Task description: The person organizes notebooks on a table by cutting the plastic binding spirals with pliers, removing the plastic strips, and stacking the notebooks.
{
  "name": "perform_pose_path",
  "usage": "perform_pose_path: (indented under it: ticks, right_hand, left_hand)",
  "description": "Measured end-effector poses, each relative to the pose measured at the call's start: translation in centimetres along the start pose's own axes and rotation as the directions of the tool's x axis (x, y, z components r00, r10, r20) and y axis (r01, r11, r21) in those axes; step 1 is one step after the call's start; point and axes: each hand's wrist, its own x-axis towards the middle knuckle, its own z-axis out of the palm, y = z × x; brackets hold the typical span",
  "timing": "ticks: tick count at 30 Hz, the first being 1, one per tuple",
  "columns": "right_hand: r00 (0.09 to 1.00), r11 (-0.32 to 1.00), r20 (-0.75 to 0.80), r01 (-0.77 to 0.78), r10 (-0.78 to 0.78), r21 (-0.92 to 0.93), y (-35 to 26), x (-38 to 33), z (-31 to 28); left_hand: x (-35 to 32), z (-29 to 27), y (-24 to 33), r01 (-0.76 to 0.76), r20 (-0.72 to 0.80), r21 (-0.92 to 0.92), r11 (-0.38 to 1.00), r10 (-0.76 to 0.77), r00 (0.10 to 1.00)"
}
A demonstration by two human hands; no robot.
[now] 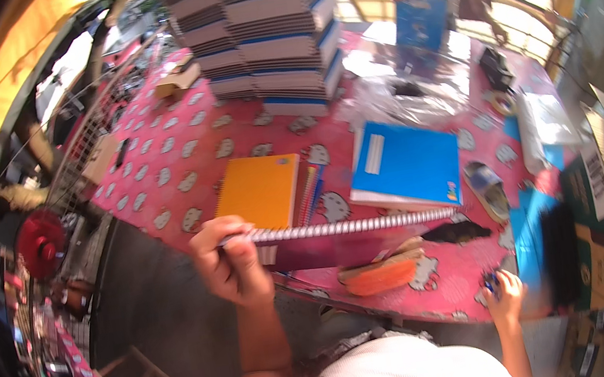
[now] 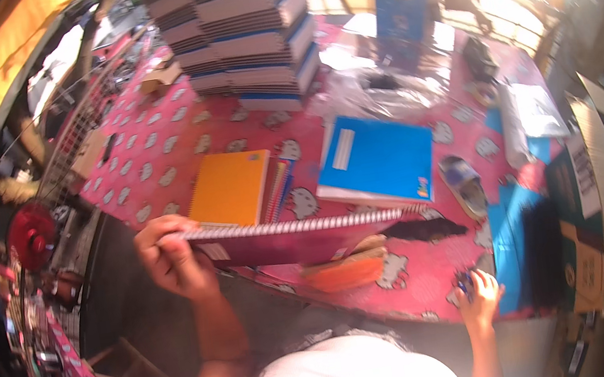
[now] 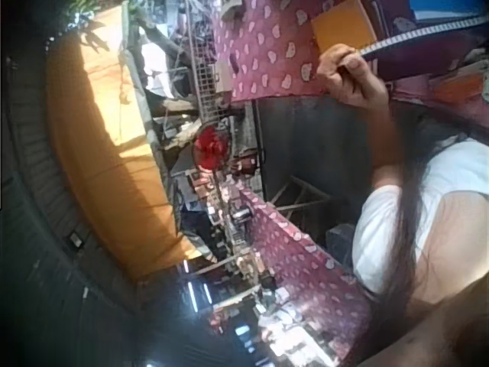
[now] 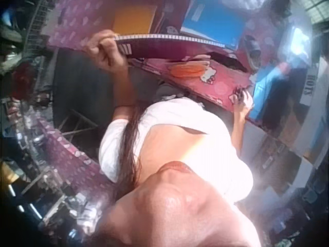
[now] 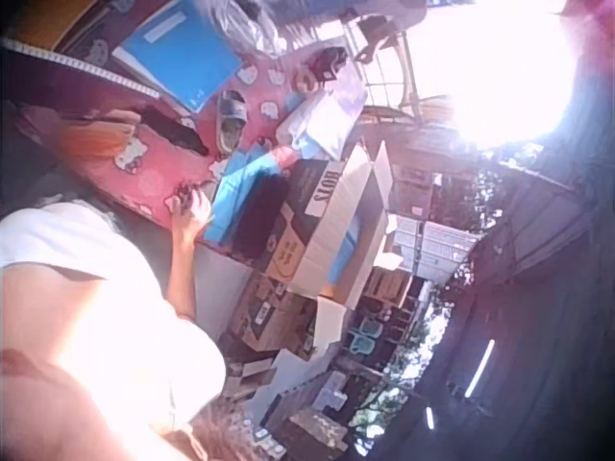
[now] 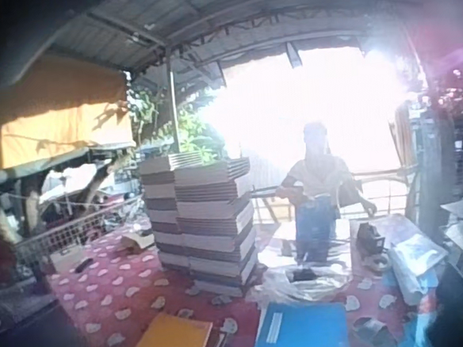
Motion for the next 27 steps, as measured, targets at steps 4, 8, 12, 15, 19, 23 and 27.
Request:
perform_pose_path:
  ticks: [4, 8, 12, 15, 19, 23, 27]
  right_hand:
    - [0.975, 0.933, -0.193, 0.167, -0.108, 0.32, -10.1, 4.6, -3.9]
    - [0.837, 0.826, 0.003, 0.539, -0.547, 0.164, -26.9, 8.7, -6.1]
    - [0.906, 0.894, 0.131, 0.356, -0.401, 0.273, -27.7, 8.4, -2.1]
    - [0.986, 0.986, 0.163, 0.002, -0.029, 0.166, -25.5, 8.3, -2.0]
    - [0.963, 0.867, -0.197, 0.063, -0.182, -0.493, -32.1, 9.0, -4.0]
    - [0.849, 0.355, 0.42, -0.519, 0.322, 0.778, -38.1, 11.5, 5.7]
    - [0.76, 0.364, 0.559, -0.65, 0.331, 0.667, -38.9, 14.2, 11.4]
  left_hand:
    - [7.6, -3.4, -1.3, -0.453, -0.077, 0.042, 0.891, 0.455, 0.887]
    - [12.2, -4.1, -4.5, -0.243, 0.499, 0.275, 0.93, 0.078, 0.863]
    - [9.0, -3.9, -14.8, 0.013, 0.857, 0.209, 0.978, -0.19, 0.479]
    - [6.6, -5.9, -22.3, 0.187, 0.888, 0.32, 0.929, -0.362, 0.282]
    - [5.4, -12.7, -29.7, 0.398, 0.588, 0.655, 0.642, -0.764, 0.265]
    - [-7.2, -20.1, -40.6, 0.644, 0.466, 0.587, 0.49, -0.855, 0.226]
    - [-2.4, -15.0, -33.5, 0.927, 0.611, 0.37, 0.06, -0.768, -0.194]
